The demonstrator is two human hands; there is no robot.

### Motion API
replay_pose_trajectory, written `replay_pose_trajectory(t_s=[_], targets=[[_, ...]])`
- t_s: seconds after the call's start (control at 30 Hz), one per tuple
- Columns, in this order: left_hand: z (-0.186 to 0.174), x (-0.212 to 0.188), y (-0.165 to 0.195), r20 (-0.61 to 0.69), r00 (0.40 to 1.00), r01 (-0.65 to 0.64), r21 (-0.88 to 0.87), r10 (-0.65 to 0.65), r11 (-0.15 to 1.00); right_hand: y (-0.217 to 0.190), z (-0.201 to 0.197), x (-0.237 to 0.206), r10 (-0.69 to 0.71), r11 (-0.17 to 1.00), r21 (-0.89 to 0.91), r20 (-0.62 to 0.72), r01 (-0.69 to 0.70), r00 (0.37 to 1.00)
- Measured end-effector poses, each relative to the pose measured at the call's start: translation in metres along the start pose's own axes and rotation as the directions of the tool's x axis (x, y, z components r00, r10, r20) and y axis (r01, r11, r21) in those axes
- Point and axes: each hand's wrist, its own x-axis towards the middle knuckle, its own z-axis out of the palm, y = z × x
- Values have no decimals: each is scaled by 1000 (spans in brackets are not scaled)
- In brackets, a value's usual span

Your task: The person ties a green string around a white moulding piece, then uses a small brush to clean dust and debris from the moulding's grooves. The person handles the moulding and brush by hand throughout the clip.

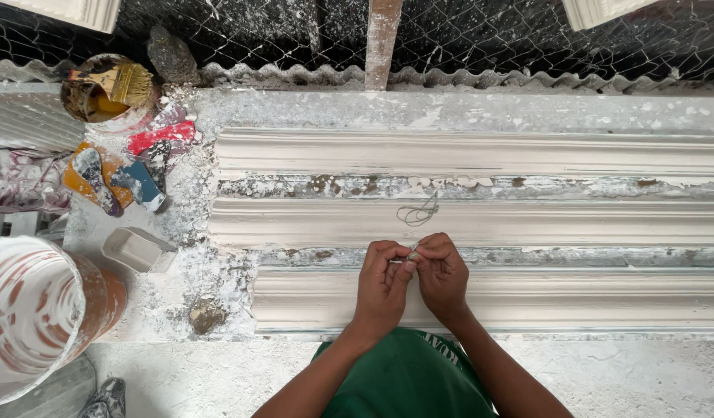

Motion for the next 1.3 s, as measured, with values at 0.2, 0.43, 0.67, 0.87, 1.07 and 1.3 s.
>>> replay_pose_trajectory(t_s=[0.2,0.43,0.67,0.87,1.07,1.3], targets=[[-6,4,-7,-66,997,-46,34,48,998,-16,2,9,177,981,-79,20,-175,984],[-8,3,-5,-36,999,7,64,-5,998,-26,6,18,322,934,-187,76,-303,944],[-29,14,-6,167,983,-99,151,74,983,-26,-8,33,438,874,132,207,-468,875],[-23,18,-21,-33,996,75,-65,-77,995,-36,1,26,293,918,-327,169,-227,941],[-18,13,-27,-100,994,43,-48,-47,998,-28,5,22,213,919,-354,78,-172,974],[-15,8,-24,-43,991,130,29,-129,991,-14,7,12,171,974,-157,26,-165,985]])
